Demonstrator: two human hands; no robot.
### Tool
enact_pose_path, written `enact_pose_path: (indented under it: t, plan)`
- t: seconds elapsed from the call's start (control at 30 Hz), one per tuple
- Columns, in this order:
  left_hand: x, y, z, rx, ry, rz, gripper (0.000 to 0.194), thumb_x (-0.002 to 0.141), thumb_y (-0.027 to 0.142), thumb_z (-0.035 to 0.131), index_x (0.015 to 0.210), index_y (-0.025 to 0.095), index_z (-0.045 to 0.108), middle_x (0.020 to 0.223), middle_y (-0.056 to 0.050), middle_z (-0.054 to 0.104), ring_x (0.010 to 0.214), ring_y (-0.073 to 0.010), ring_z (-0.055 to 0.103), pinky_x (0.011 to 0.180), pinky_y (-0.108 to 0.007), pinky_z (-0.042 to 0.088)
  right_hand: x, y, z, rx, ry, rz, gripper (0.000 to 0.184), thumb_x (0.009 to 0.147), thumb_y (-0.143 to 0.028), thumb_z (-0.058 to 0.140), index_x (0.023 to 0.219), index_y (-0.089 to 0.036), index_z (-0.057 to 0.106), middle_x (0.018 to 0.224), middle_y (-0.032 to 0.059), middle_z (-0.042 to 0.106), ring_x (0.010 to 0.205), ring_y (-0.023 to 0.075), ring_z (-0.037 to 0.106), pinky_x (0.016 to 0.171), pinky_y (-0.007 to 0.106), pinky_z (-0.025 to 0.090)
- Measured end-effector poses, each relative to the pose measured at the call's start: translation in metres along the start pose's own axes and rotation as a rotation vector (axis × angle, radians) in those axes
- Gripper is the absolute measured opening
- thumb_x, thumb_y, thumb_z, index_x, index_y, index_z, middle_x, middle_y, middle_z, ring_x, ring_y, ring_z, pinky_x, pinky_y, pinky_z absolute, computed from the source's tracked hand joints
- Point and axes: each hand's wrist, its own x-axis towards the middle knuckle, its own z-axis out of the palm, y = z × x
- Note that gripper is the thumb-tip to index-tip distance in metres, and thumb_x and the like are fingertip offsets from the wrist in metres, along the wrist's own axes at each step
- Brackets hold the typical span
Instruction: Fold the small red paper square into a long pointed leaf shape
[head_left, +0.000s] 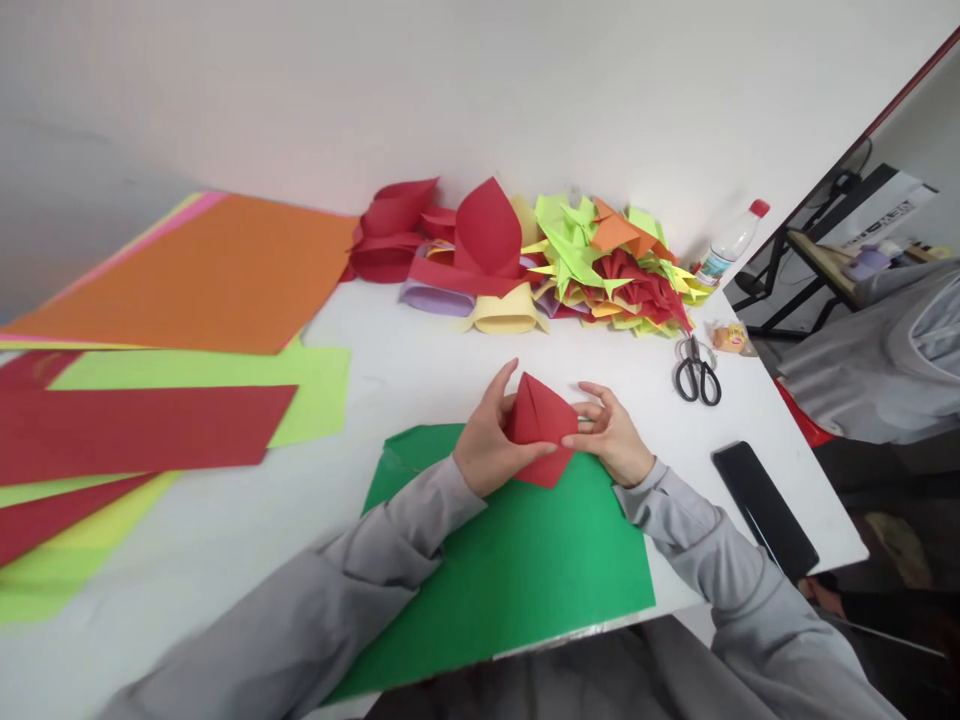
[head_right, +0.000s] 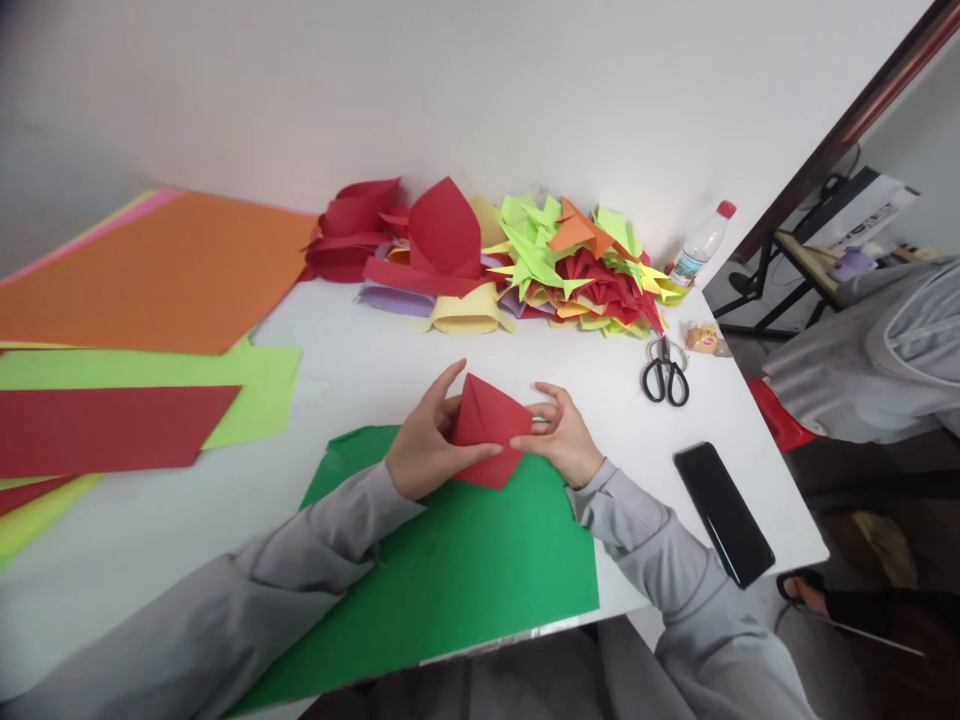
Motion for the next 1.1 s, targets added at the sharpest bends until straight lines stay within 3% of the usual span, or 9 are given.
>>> enact_pose_path:
  t: [0.13, 0.3, 0.4, 0.5, 0.57, 0.73, 0.87, 0.97, 1.1]
  plan:
    - [-0.001, 0.005, -0.002, -0.050, 0.028, 0.014, 0.116, 0.050, 0.027, 0.085, 0.144, 0.013, 0.018, 0.110, -0.015, 0.065, 0.099, -0.0306, 0.064, 0.086, -0.044, 0.053, -0.005, -0.003, 0.002, 0.108, 0.014, 0.038, 0.088, 0.045, -0.008, 0.085, 0.120, -0.028, 0.043, 0.089, -0.0037, 0.069, 0.073, 0.0141, 0.068, 0.069, 0.028, 0.056]
    - [-0.002, 0.007, 0.000, -0.108, 0.058, -0.003, 0.113, 0.047, 0.025, 0.086, 0.142, 0.013, 0.025, 0.109, -0.014, 0.066, 0.098, -0.0300, 0.065, 0.085, -0.041, 0.054, -0.012, 0.000, 0.009, 0.041, -0.196, 0.123, 0.046, 0.051, -0.015, 0.084, 0.094, -0.016, 0.067, 0.083, 0.0023, 0.073, 0.078, 0.0171, 0.069, 0.077, 0.030, 0.055]
    - [-0.003, 0.009, -0.001, -0.193, 0.078, -0.066, 0.112, 0.046, 0.024, 0.087, 0.140, 0.015, 0.029, 0.104, -0.011, 0.068, 0.092, -0.0273, 0.066, 0.079, -0.038, 0.056, -0.014, 0.002, 0.011, 0.017, -0.140, 0.035, 0.031, 0.054, -0.018, 0.083, 0.082, -0.015, 0.072, 0.076, 0.0020, 0.074, 0.072, 0.0169, 0.069, 0.077, 0.031, 0.055]
    - [-0.004, 0.012, -0.003, -0.434, 0.025, -0.206, 0.084, 0.053, 0.037, 0.084, 0.127, 0.016, 0.049, 0.087, -0.006, 0.071, 0.064, -0.0193, 0.066, 0.055, -0.031, 0.056, -0.013, 0.003, 0.010, 0.089, -0.015, -0.052, 0.031, 0.054, -0.020, 0.084, 0.083, -0.017, 0.073, 0.080, 0.0026, 0.075, 0.073, 0.0181, 0.069, 0.078, 0.035, 0.055]
    - [-0.007, 0.011, 0.000, -0.551, -0.012, -0.234, 0.059, 0.052, 0.042, 0.083, 0.101, 0.014, 0.065, 0.078, -0.005, 0.070, 0.058, -0.0166, 0.063, 0.048, -0.027, 0.052, -0.013, 0.004, 0.011, 0.108, 0.048, -0.104, 0.030, 0.054, -0.021, 0.084, 0.081, -0.017, 0.073, 0.080, 0.0028, 0.075, 0.072, 0.0187, 0.069, 0.077, 0.036, 0.056]
    - [-0.018, 0.000, 0.015, -0.330, 0.136, -0.237, 0.028, 0.049, 0.026, 0.086, 0.065, 0.011, 0.068, 0.054, -0.001, 0.066, 0.049, -0.0129, 0.057, 0.047, -0.024, 0.048, -0.017, 0.007, 0.016, 0.013, 0.050, -0.138, 0.028, 0.056, -0.022, 0.083, 0.081, -0.017, 0.073, 0.081, 0.0031, 0.074, 0.069, 0.0180, 0.068, 0.068, 0.033, 0.057]
    - [-0.021, -0.006, 0.018, -0.281, 0.202, -0.213, 0.027, 0.055, 0.026, 0.083, 0.074, 0.013, 0.071, 0.069, -0.003, 0.072, 0.059, -0.0177, 0.064, 0.055, -0.028, 0.053, -0.018, 0.006, 0.016, -0.072, 0.031, -0.083, 0.023, 0.056, -0.027, 0.082, 0.074, -0.017, 0.073, 0.070, 0.0013, 0.072, 0.056, 0.0128, 0.062, 0.057, 0.026, 0.053]
    - [-0.019, -0.004, 0.016, -0.303, 0.208, -0.215, 0.036, 0.054, 0.026, 0.084, 0.085, 0.013, 0.072, 0.083, -0.006, 0.075, 0.075, -0.0236, 0.068, 0.069, -0.034, 0.057, -0.016, 0.005, 0.013, -0.173, 0.031, -0.065, 0.022, 0.057, -0.032, 0.082, 0.063, -0.015, 0.070, 0.051, -0.0016, 0.063, 0.042, 0.0076, 0.049, 0.041, 0.020, 0.041]
    - [-0.018, -0.005, 0.014, -0.256, 0.200, -0.206, 0.037, 0.054, 0.026, 0.083, 0.086, 0.012, 0.072, 0.083, -0.007, 0.075, 0.077, -0.0243, 0.069, 0.070, -0.034, 0.057, -0.016, 0.004, 0.012, -0.220, 0.024, -0.069, 0.024, 0.058, -0.034, 0.080, 0.057, -0.015, 0.067, 0.045, -0.0029, 0.057, 0.040, 0.0060, 0.045, 0.040, 0.019, 0.037]
